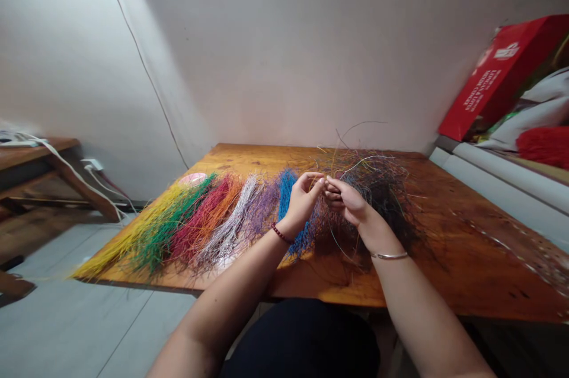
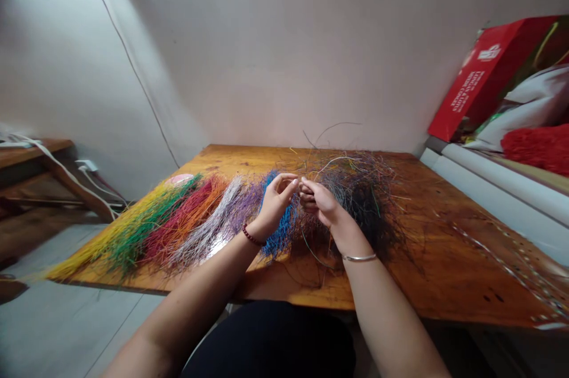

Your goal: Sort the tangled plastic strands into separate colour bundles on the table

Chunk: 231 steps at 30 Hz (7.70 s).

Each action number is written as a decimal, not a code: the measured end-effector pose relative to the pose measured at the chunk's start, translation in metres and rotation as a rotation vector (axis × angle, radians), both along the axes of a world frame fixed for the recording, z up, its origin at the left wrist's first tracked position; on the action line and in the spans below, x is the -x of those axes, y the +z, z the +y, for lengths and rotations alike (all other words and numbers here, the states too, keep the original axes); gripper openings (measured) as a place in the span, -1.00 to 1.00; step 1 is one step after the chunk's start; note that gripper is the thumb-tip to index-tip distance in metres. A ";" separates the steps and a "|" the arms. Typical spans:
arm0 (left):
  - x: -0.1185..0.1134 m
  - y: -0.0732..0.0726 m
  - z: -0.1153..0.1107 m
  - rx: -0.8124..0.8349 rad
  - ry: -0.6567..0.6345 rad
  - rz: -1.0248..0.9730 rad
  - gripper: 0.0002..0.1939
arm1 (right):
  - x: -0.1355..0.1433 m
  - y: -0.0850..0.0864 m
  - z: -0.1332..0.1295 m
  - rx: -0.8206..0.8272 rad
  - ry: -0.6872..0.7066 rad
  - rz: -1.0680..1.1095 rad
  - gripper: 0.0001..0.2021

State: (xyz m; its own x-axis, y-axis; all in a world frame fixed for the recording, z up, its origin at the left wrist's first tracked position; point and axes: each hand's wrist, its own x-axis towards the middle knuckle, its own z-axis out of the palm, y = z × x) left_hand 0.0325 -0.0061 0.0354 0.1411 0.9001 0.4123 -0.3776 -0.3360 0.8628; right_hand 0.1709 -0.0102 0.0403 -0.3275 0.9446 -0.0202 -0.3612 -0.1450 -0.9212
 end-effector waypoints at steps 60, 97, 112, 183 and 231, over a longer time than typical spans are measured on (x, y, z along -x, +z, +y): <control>-0.005 -0.009 0.000 0.010 -0.208 0.193 -0.80 | -0.010 0.009 0.001 0.046 -0.160 0.368 -0.60; -0.007 -0.017 0.008 -0.051 -0.068 0.152 -0.78 | -0.004 0.009 0.000 0.086 -0.149 0.302 -0.57; -0.004 -0.005 -0.002 0.024 -0.112 0.038 -0.71 | -0.005 0.008 0.001 0.037 -0.107 0.271 -0.56; 0.006 -0.004 0.009 0.650 -0.631 -0.244 -0.75 | 0.018 0.006 -0.006 -0.201 -0.376 -0.264 -0.52; 0.001 0.000 -0.005 0.522 -0.201 0.032 -0.68 | 0.003 0.011 -0.002 -0.106 -0.275 -0.036 -0.54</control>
